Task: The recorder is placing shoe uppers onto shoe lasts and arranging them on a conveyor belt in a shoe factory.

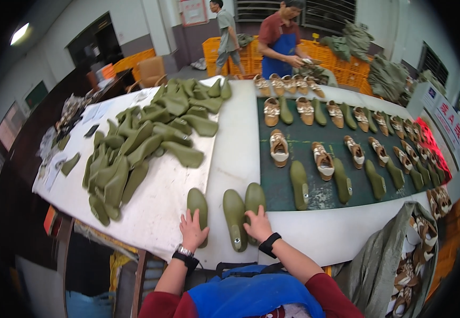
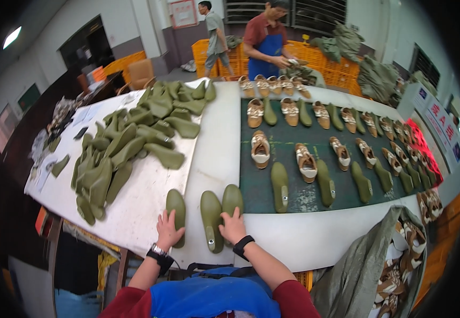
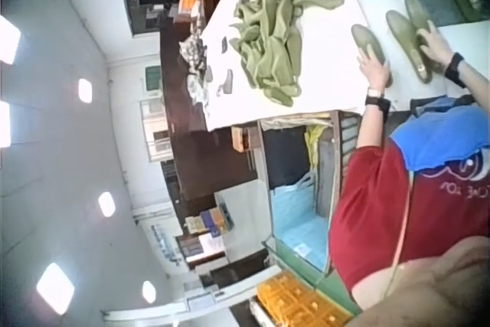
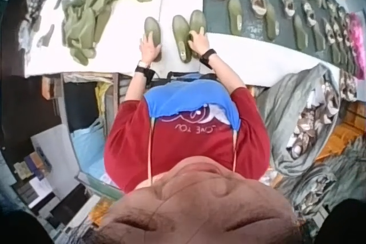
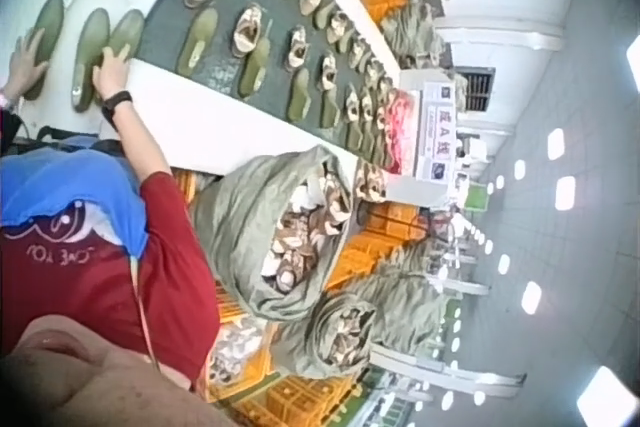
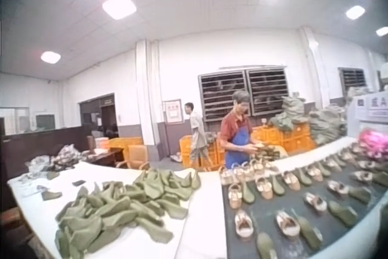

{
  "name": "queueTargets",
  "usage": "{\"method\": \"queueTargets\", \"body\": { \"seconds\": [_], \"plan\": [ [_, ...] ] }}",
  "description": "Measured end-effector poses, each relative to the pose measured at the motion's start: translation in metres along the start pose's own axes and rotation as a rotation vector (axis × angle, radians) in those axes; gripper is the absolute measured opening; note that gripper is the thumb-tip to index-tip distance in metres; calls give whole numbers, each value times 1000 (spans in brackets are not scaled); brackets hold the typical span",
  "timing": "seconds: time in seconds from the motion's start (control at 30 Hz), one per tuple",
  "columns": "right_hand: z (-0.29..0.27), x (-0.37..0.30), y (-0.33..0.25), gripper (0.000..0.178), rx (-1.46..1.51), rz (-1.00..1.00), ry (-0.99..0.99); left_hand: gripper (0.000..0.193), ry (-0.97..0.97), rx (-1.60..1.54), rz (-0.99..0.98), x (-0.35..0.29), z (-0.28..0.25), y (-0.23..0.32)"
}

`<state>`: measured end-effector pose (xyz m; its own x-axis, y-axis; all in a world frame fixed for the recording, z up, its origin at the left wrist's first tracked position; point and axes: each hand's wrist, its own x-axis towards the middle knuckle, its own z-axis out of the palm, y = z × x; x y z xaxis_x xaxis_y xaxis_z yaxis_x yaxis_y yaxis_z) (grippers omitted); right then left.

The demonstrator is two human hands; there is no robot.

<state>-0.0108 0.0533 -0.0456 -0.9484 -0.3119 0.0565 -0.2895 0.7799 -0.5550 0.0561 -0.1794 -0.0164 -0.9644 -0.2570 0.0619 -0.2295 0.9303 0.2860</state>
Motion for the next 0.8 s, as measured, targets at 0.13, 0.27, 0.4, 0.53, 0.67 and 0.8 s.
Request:
{"method": "queueTargets", "body": {
  "seconds": [0.13,0.27,0.4,0.53,0.67,0.8],
  "plan": [
    [3,1,-13,40,30,-4,-22,77,20,-355,-147,6,33,-62],
    [2,-1,-14,40,22,3,-2,76,-178,-529,-75,6,33,-35],
    [4,-1,-7,42,-14,49,49,85,-373,-495,-90,4,35,21],
    [0,1,-4,42,-20,52,64,80,-480,-513,28,20,31,7],
    [-4,0,-7,41,-63,79,69,68,-627,-398,451,67,-49,-15],
    [-7,3,-11,40,-55,101,54,59,-422,-217,486,147,-139,-40]
  ]
}}
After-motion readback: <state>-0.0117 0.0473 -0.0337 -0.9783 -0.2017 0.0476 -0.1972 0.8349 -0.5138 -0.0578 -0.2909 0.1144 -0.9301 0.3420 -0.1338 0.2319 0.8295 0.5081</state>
